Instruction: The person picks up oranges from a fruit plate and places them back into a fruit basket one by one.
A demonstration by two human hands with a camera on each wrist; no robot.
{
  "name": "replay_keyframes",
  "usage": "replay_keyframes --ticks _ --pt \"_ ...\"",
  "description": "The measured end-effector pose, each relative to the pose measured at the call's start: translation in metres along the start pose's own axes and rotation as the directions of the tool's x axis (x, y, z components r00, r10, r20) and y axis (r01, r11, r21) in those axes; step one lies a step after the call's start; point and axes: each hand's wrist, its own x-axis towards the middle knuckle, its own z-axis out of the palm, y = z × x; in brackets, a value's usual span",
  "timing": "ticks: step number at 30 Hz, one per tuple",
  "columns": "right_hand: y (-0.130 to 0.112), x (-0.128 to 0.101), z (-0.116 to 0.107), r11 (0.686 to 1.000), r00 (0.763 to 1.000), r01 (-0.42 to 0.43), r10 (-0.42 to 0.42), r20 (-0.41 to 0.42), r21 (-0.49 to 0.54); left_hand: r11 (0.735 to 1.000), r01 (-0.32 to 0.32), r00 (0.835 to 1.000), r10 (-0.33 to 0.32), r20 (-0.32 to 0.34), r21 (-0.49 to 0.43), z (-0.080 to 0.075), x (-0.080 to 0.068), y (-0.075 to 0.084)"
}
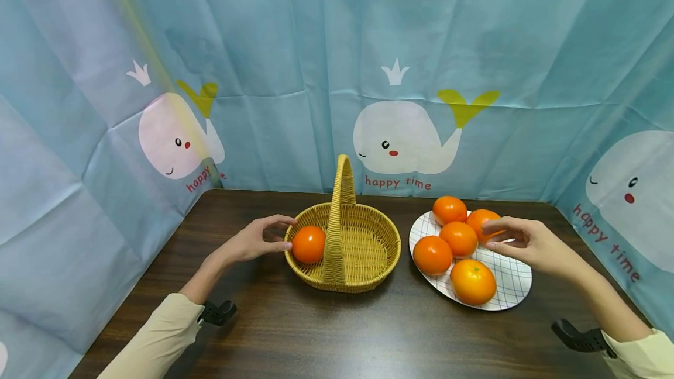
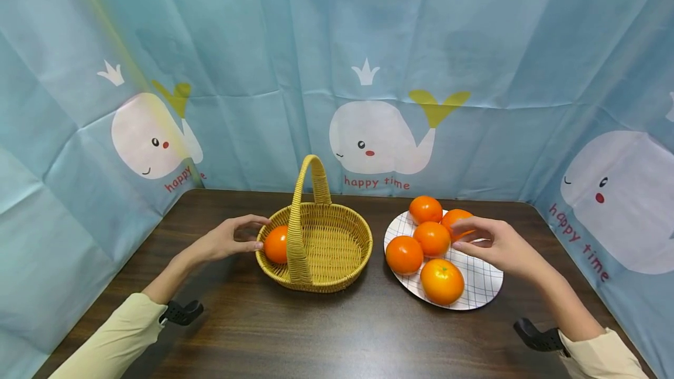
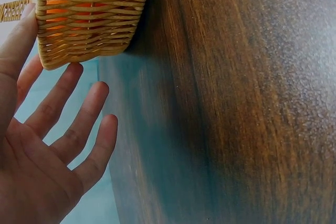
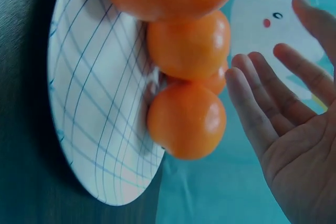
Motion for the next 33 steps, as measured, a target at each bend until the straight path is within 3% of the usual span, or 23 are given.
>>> replay_keyframes --ticks 15,23,33 --pt "0.005 -0.02 0.001 0.987 0.989 0.031 -0.053 0.138 0.158 1.0 -0.016 1.0 0.016 0.005 -0.014 0.0 0.001 0.001" --pt "0.006 -0.024 0.008 0.977 0.979 -0.022 -0.023 0.204 0.214 1.0 -0.012 1.0 0.012 0.008 -0.024 0.0 0.0 0.001" --pt "0.008 -0.022 0.018 0.96 0.966 -0.023 -0.05 0.253 0.278 1.0 -0.015 1.0 0.015 0.007 -0.007 0.0 -0.001 0.004"
